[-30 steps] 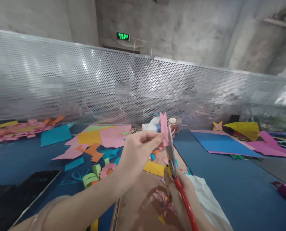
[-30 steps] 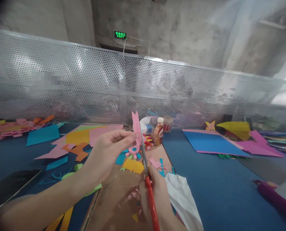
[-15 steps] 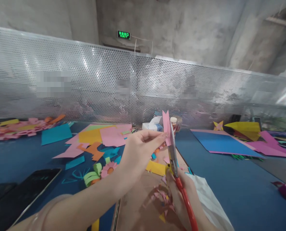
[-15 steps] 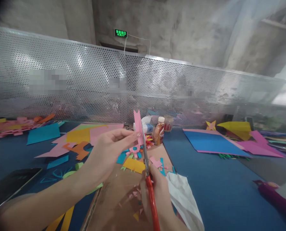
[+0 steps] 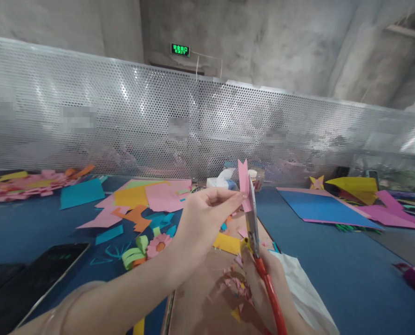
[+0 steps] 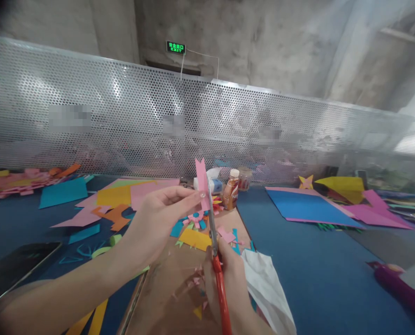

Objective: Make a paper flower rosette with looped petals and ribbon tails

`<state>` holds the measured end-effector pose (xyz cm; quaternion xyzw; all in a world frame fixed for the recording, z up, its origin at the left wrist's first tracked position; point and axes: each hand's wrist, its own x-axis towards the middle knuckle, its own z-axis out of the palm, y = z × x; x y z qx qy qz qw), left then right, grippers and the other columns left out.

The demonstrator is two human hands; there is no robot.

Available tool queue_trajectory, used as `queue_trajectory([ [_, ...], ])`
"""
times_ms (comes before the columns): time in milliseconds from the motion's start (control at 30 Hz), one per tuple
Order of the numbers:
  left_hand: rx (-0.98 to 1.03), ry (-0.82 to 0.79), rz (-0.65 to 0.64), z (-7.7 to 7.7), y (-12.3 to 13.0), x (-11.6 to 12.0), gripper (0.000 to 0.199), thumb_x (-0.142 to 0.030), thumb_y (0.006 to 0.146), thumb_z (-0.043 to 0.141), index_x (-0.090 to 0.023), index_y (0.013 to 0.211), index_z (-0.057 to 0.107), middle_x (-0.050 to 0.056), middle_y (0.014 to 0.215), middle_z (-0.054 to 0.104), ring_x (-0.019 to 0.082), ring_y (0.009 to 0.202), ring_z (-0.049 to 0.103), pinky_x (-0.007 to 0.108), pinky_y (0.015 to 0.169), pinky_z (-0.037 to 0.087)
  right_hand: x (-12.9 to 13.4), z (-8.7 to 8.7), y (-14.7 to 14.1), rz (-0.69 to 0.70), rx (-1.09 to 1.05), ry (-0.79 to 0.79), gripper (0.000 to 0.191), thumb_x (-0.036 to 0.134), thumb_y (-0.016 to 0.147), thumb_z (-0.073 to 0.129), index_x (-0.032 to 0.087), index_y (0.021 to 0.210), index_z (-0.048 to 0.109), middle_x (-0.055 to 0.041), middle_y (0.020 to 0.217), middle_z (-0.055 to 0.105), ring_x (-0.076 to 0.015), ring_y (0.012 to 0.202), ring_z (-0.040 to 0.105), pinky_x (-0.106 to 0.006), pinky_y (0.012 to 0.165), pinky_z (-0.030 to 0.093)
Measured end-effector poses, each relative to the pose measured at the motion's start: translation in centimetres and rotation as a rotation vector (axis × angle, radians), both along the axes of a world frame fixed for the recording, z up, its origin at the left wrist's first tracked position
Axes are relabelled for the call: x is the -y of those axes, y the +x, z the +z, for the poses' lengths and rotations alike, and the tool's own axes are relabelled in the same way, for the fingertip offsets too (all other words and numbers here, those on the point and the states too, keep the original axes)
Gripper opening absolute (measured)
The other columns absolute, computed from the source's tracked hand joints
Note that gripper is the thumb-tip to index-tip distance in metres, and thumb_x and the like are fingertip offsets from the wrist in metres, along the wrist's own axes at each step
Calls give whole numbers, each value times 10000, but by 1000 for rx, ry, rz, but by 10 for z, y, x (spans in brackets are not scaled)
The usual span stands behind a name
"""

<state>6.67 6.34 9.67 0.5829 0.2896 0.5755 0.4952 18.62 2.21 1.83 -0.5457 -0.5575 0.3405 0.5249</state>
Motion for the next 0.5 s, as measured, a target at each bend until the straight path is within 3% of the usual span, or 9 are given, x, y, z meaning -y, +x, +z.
queue_trajectory([
  [200, -18, -6, -62, 4, 0, 1, 169, -350, 739, 585, -183, 733, 607, -1, 711, 604, 102, 617, 536, 220, 565, 435, 0, 0, 3, -17, 19, 20, 264, 450, 771, 470, 208, 669, 440, 22, 493, 452, -111, 400, 443, -212, 363, 367],
  [400, -267, 238, 2, 7, -4, -2, 256, -354, 852, 400, -195, 660, 458, -26, 664, 496, 102, 629, 445, 214, 554, 353, -2, -7, 2, -31, 34, 35, 302, 500, 758, 496, 199, 733, 483, 42, 488, 431, -104, 410, 455, -191, 362, 370],
  [500, -311, 284, 14, 5, -5, -4, 287, -366, 880, 335, -200, 654, 398, -35, 628, 410, 106, 593, 384, 225, 537, 316, -2, -11, 1, -38, 25, 40, 302, 497, 748, 520, 197, 760, 491, 44, 499, 441, -102, 411, 464, -187, 361, 377],
])
